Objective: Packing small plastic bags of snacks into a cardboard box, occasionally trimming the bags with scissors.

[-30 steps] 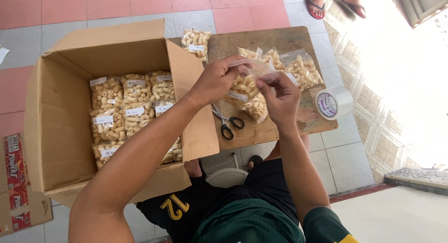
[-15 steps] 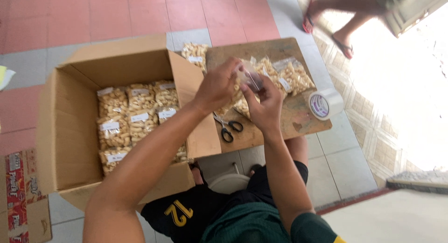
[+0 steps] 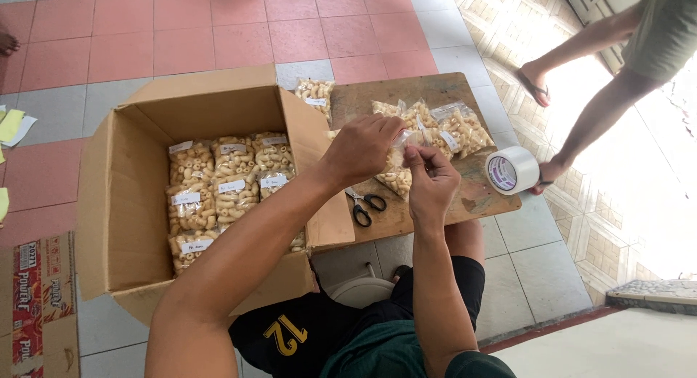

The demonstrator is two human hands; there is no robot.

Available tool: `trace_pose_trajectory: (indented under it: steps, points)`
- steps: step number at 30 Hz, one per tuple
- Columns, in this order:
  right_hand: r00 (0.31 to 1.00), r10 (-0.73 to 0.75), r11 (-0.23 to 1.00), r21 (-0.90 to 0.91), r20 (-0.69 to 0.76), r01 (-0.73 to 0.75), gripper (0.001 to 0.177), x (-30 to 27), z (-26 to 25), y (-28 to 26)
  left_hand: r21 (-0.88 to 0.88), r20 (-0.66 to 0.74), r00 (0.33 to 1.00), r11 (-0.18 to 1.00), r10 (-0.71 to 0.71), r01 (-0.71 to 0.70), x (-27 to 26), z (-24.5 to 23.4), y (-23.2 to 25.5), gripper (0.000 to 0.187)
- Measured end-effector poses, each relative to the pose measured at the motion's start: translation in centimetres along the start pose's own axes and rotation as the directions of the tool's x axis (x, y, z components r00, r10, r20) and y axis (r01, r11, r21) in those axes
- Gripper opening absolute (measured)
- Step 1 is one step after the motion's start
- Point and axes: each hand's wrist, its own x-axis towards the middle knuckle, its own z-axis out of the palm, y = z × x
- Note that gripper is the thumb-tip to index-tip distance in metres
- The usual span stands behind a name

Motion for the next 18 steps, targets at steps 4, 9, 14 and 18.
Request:
trace_pose_trajectory:
  steps: [4,9,14,18]
  points:
    - [1.000,-0.002,1.000,-0.028,-0.014,0.001,0.013,0.0,0.4,-0.1,0.008,0.009,1.000,1.000,-0.024,0.023,0.2,-0.6,0.3,0.017]
    - [0.998,-0.033,0.999,-0.029,-0.054,0.032,0.017,0.2,0.8,0.1,-0.062,0.016,0.996,0.994,-0.092,0.093,0.5,-0.9,0.5,0.018]
    - [0.999,0.032,0.994,0.105,0.040,-0.036,0.026,0.8,1.3,-0.8,-0.025,-0.049,0.982,0.983,-0.185,0.184,0.3,-0.4,0.2,0.013]
    - [0.983,0.042,0.997,0.054,0.177,-0.052,0.035,1.7,1.6,0.8,-0.124,-0.071,0.943,0.941,-0.325,0.315,1.2,-2.8,0.7,0.012]
